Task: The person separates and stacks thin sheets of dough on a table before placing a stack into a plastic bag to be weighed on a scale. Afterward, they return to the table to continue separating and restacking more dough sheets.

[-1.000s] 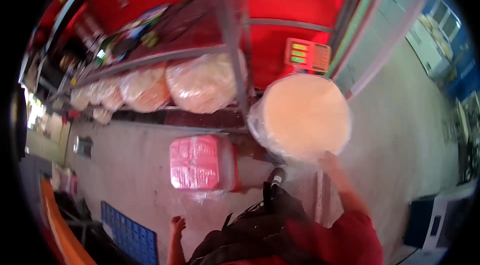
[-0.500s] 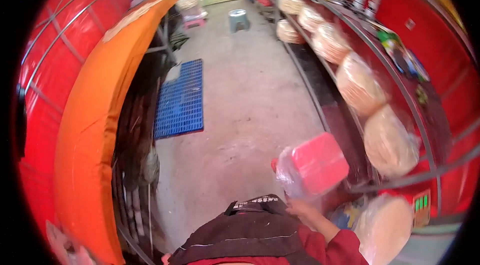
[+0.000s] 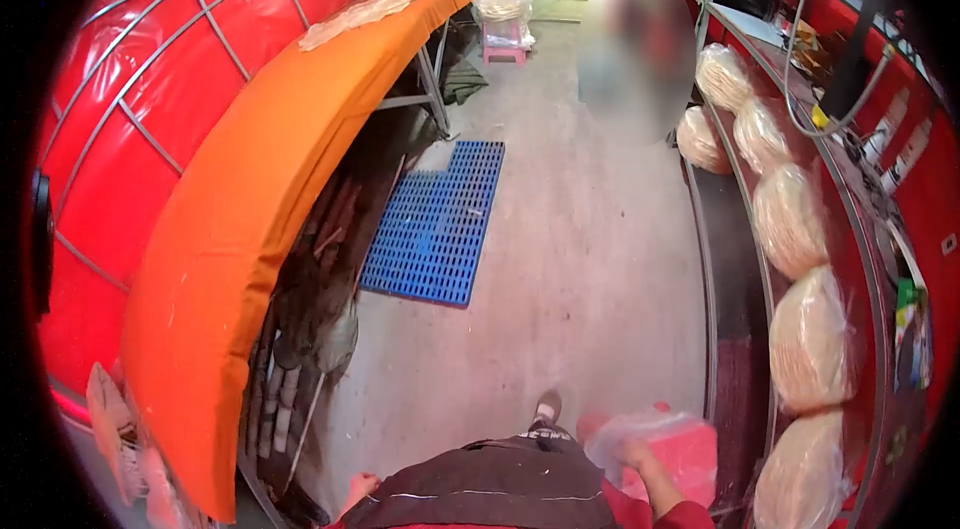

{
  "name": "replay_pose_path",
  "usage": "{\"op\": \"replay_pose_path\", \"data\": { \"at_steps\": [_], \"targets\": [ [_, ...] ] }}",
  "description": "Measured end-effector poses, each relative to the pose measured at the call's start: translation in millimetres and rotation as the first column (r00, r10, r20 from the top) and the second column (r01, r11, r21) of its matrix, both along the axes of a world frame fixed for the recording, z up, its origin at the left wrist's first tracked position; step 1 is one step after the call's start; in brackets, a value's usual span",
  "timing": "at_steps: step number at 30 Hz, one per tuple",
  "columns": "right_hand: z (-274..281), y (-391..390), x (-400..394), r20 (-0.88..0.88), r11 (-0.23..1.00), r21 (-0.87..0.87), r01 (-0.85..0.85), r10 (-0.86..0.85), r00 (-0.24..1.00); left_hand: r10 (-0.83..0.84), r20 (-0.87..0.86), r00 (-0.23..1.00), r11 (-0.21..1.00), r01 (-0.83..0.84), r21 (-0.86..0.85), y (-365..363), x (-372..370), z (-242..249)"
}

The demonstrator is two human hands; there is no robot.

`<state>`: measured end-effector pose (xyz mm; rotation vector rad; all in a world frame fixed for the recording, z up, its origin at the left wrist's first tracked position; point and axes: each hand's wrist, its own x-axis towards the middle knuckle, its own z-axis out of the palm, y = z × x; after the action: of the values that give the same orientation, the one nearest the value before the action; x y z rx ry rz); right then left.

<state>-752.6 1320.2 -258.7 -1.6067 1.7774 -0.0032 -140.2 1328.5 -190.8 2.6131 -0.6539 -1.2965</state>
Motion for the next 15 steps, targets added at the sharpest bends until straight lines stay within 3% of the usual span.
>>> {"op": "replay_pose_path", "data": {
  "at_steps": [2,4,7,10,12,14,15],
  "targets": [
    [44,-60,-10,0.049,0.980,0.111,0.165,-0.171,0.984,0.190,-0.272,0.943,0.973,-0.219,-0.078,-60,10,-30],
    [47,-106,-26,0.109,0.939,0.156,0.307,-0.325,0.940,0.074,-0.352,0.933,0.977,-0.138,-0.160,-143,-36,24],
    [12,-154,-70,-0.048,0.916,0.213,0.341,-0.339,0.940,-0.196,-0.285,0.938,0.896,0.053,-0.441,-223,-79,35],
    [53,-226,-86,-0.182,0.856,0.437,0.275,-0.215,0.960,-0.308,-0.234,0.922,0.878,0.181,-0.443,-266,-122,51],
    [37,-270,-99,-0.185,0.881,0.388,0.270,-0.213,0.959,-0.487,-0.033,0.873,0.854,0.469,-0.226,-276,-118,19],
    [5,-304,-108,-0.162,0.912,0.301,0.280,-0.240,0.957,-0.403,-0.277,0.872,0.915,0.372,-0.157,-259,-85,-55],
    [-29,-318,-119,-0.140,0.927,0.233,0.293,-0.266,0.954,-0.447,-0.263,0.855,0.893,0.442,-0.081,-267,-85,-65]
  ]
}}
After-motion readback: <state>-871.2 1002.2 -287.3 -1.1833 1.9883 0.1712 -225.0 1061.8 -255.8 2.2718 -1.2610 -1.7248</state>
